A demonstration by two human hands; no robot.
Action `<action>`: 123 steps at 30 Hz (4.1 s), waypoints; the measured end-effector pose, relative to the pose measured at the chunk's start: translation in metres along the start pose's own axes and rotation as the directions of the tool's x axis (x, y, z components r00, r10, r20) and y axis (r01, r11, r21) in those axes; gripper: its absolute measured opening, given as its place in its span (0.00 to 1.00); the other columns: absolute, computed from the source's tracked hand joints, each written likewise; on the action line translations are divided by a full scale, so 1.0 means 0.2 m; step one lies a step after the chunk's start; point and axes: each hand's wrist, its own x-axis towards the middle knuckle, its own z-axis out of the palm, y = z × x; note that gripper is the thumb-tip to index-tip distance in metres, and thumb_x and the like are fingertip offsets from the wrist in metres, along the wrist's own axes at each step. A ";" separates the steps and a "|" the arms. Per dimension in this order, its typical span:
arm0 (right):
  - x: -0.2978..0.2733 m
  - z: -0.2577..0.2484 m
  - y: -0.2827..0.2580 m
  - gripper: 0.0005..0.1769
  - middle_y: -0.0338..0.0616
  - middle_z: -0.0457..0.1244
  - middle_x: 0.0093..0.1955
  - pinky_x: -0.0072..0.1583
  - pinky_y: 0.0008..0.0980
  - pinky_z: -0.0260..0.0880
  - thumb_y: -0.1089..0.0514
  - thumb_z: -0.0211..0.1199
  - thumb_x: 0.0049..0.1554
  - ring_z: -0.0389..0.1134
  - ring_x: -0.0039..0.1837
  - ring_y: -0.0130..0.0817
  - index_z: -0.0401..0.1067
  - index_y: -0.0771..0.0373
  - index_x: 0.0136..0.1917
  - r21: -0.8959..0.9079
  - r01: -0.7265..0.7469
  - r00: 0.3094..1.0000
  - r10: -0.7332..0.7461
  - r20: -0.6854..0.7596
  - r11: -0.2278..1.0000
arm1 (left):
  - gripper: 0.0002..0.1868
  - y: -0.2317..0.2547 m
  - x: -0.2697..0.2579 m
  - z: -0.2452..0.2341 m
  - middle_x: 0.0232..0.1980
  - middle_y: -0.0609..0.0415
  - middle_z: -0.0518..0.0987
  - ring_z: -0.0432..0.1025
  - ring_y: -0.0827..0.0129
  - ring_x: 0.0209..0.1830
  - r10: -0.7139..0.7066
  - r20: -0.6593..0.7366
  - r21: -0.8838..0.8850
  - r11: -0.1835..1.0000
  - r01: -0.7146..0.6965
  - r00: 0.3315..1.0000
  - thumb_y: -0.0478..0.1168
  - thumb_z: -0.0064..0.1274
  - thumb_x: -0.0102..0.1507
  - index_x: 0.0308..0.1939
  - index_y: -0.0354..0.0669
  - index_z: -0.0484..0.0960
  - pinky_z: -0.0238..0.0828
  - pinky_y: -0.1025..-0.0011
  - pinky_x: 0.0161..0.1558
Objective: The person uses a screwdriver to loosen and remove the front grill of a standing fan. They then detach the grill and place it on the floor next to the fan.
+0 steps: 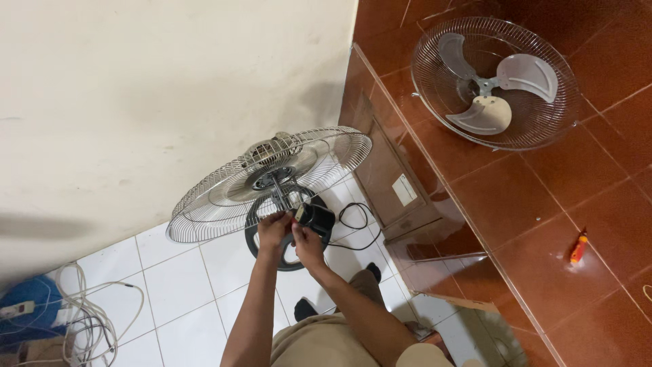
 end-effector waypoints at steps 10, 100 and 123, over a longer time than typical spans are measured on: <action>0.01 -0.10 -0.04 0.16 0.40 0.65 0.38 0.34 0.26 0.56 0.42 0.53 0.65 0.63 0.33 0.30 0.70 0.51 0.57 0.494 -0.483 0.870 0.332 0.365 0.723 | 0.16 -0.09 0.07 -0.06 0.40 0.46 0.84 0.78 0.67 0.33 -0.051 0.094 -0.099 0.993 0.061 0.994 0.36 0.55 0.66 0.53 0.25 0.80 0.75 0.71 0.35; 0.07 -0.05 0.19 0.11 0.36 0.65 0.49 0.50 0.37 0.73 0.51 0.61 0.64 0.67 0.50 0.29 0.71 0.53 0.58 0.525 -0.486 0.873 0.371 0.315 0.698 | 0.18 0.06 -0.17 0.00 0.30 0.54 0.81 0.70 0.74 0.26 0.145 0.034 0.266 0.953 -0.149 0.989 0.45 0.61 0.64 0.40 0.28 0.85 0.65 0.74 0.28; -0.01 -0.08 -0.01 0.18 0.34 0.67 0.50 0.48 0.32 0.69 0.44 0.62 0.62 0.68 0.49 0.30 0.70 0.52 0.61 0.521 -0.461 0.887 0.344 0.309 0.718 | 0.12 -0.01 -0.09 -0.01 0.32 0.54 0.82 0.74 0.76 0.28 0.036 0.066 0.097 0.994 -0.042 0.997 0.41 0.59 0.64 0.38 0.31 0.84 0.71 0.77 0.32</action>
